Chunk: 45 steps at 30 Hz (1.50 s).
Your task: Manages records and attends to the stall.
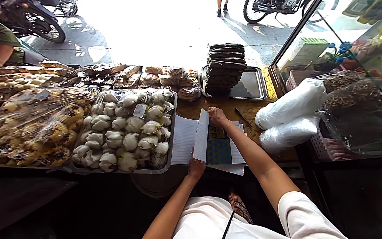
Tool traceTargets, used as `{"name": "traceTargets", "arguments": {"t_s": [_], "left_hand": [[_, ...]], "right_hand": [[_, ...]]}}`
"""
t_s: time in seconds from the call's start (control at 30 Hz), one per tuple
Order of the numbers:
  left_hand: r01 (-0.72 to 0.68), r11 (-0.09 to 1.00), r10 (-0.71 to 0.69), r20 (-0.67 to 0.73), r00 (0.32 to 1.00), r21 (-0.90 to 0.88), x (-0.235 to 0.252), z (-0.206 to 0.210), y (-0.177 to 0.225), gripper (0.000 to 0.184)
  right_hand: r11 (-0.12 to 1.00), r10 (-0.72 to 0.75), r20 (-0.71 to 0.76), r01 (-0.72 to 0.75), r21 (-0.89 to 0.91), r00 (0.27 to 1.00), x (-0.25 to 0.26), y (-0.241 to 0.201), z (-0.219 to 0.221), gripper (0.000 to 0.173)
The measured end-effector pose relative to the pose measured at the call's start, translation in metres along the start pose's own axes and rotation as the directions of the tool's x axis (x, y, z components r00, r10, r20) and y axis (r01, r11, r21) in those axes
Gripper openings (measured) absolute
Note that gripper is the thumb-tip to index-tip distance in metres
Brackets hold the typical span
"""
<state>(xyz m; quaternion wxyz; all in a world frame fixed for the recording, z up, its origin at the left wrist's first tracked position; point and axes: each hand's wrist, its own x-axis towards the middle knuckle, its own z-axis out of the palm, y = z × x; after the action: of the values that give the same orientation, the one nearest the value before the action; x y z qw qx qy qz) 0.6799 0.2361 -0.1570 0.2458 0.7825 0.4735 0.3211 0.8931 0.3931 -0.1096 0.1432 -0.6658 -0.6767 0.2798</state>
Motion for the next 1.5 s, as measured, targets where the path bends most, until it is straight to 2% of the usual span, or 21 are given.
{"name": "traceTargets", "arguments": {"t_s": [0.07, 0.13, 0.23, 0.3, 0.37, 0.43, 0.5, 0.57, 0.63, 0.7, 0.73, 0.77, 0.87, 0.93, 1.03, 1.13, 1.23, 1.33, 1.4, 1.5], "left_hand": [[-0.050, 0.996, 0.056, 0.074, 0.996, -0.079, 0.009, -0.002, -0.003, 0.060], [-0.114, 0.992, 0.120, 0.122, 0.985, -0.053, 0.011, -0.001, -0.005, 0.071], [-0.261, 0.965, 0.254, 0.132, 0.958, 0.039, 0.011, 0.002, -0.010, 0.065], [-0.312, 0.947, 0.298, 0.162, 0.941, 0.068, 0.011, 0.002, -0.012, 0.063], [-0.339, 0.936, 0.317, 0.199, 0.927, 0.090, 0.010, 0.001, -0.010, 0.060], [-0.355, 0.929, 0.323, 0.240, 0.915, 0.104, 0.011, -0.001, -0.005, 0.057], [-0.345, 0.932, 0.299, 0.302, 0.905, 0.112, 0.010, -0.002, -0.002, 0.055], [-0.336, 0.932, 0.269, 0.366, 0.891, 0.133, 0.009, -0.005, 0.000, 0.058], [-0.293, 0.943, 0.184, 0.482, 0.857, 0.159, 0.010, -0.013, 0.007, 0.068], [-0.237, 0.953, 0.066, 0.632, 0.772, 0.190, 0.015, -0.024, 0.017, 0.086], [-0.225, 0.956, 0.041, 0.670, 0.742, 0.190, 0.017, -0.028, 0.019, 0.090], [-0.216, 0.961, 0.042, 0.678, 0.733, 0.174, 0.017, -0.031, 0.019, 0.091], [-0.170, 0.979, 0.042, 0.702, 0.711, 0.113, 0.018, -0.036, 0.021, 0.071], [-0.137, 0.987, 0.044, 0.681, 0.731, 0.084, 0.017, -0.039, 0.022, 0.049], [-0.137, 0.991, 0.116, 0.558, 0.822, -0.003, 0.012, -0.038, 0.008, 0.041], [-0.232, 0.970, 0.243, 0.408, 0.880, -0.076, 0.002, -0.020, -0.012, 0.037], [-0.280, 0.958, 0.278, 0.425, 0.861, -0.058, -0.005, -0.015, -0.021, 0.047], [-0.264, 0.963, 0.219, 0.428, 0.877, 0.047, -0.009, -0.015, -0.021, 0.058], [-0.248, 0.962, 0.192, 0.372, 0.908, 0.111, -0.013, -0.011, -0.022, 0.065], [-0.204, 0.966, 0.132, 0.371, 0.919, 0.160, -0.013, -0.007, -0.026, 0.080]], "right_hand": [[1.000, 0.003, 0.011, -0.003, 0.028, 1.000, 0.002, 0.002, 0.000, 0.026], [0.997, 0.025, 0.076, -0.030, 0.066, 0.997, 0.006, 0.005, 0.000, 0.021], [0.984, -0.052, 0.037, 0.045, 0.172, 0.998, 0.036, 0.048, 0.030, 0.010], [0.967, -0.119, 0.042, 0.106, 0.230, 0.992, 0.053, 0.071, 0.041, 0.010], [0.948, -0.140, 0.124, 0.097, 0.303, 0.982, 0.049, 0.061, 0.025, 0.012], [0.936, -0.082, 0.258, -0.015, 0.352, 0.963, 0.036, 0.032, -0.006, 0.016], [0.902, -0.088, 0.189, -0.002, 0.433, 0.978, 0.035, 0.033, -0.017, 0.020], [0.877, -0.021, -0.005, 0.021, 0.481, 1.000, 0.030, 0.037, -0.031, 0.026], [0.921, 0.113, -0.266, 0.000, 0.390, 0.958, 0.010, 0.026, -0.053, 0.031], [0.983, 0.065, -0.474, 0.026, 0.183, 0.878, -0.026, 0.005, -0.060, 0.035], [0.994, -0.007, -0.502, 0.061, 0.091, 0.865, -0.049, -0.009, -0.051, 0.034], [0.995, -0.073, -0.463, 0.095, 0.024, 0.884, -0.072, -0.024, -0.034, 0.033], [0.985, -0.171, -0.266, 0.168, -0.033, 0.949, -0.117, -0.042, 0.048, 0.034], [0.978, -0.193, -0.295, 0.206, 0.012, 0.936, -0.128, -0.045, 0.087, 0.034], [0.960, -0.157, -0.468, 0.246, 0.135, 0.870, -0.125, -0.050, 0.109, 0.033], [0.944, -0.173, -0.561, 0.299, 0.141, 0.810, -0.124, -0.043, 0.116, 0.034], [0.934, -0.237, -0.556, 0.343, 0.094, 0.797, -0.125, -0.039, 0.122, 0.033], [0.954, -0.238, -0.516, 0.299, 0.037, 0.823, -0.126, -0.042, 0.121, 0.035], [0.972, -0.227, -0.459, 0.232, -0.046, 0.859, -0.124, -0.041, 0.120, 0.047], [0.976, -0.193, -0.363, 0.141, -0.166, 0.912, -0.117, -0.037, 0.123, 0.062]]}}
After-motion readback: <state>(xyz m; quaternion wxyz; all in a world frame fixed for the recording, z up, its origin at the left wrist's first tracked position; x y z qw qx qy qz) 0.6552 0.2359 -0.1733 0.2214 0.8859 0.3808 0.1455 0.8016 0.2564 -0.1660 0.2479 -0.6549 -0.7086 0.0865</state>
